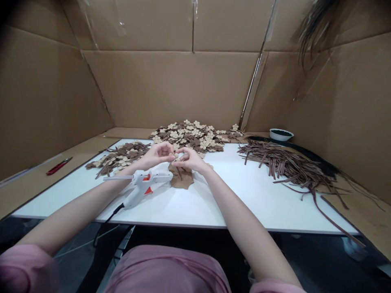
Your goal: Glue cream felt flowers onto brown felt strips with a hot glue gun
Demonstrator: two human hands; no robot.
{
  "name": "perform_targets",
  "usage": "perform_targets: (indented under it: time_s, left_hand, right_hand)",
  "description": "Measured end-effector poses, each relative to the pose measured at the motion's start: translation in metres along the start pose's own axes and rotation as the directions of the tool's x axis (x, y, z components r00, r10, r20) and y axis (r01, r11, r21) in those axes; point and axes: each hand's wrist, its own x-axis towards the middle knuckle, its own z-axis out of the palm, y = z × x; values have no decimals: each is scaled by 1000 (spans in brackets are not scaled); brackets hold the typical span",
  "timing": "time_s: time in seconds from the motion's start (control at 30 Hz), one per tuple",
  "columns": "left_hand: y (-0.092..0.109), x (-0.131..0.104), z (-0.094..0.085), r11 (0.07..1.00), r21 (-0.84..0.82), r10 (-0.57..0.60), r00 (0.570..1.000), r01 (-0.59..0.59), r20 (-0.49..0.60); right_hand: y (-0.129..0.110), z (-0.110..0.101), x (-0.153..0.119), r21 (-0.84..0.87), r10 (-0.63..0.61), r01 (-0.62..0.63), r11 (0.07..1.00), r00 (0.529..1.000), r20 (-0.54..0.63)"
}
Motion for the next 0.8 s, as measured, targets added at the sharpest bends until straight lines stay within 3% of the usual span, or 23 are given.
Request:
perform_targets:
  time_s: [0.8]
  left_hand:
    - [1,0,5,1000,-5,3,1000,-3,19]
  right_hand:
    - [3,-2,3,22,-17,18,1000,1000,-14]
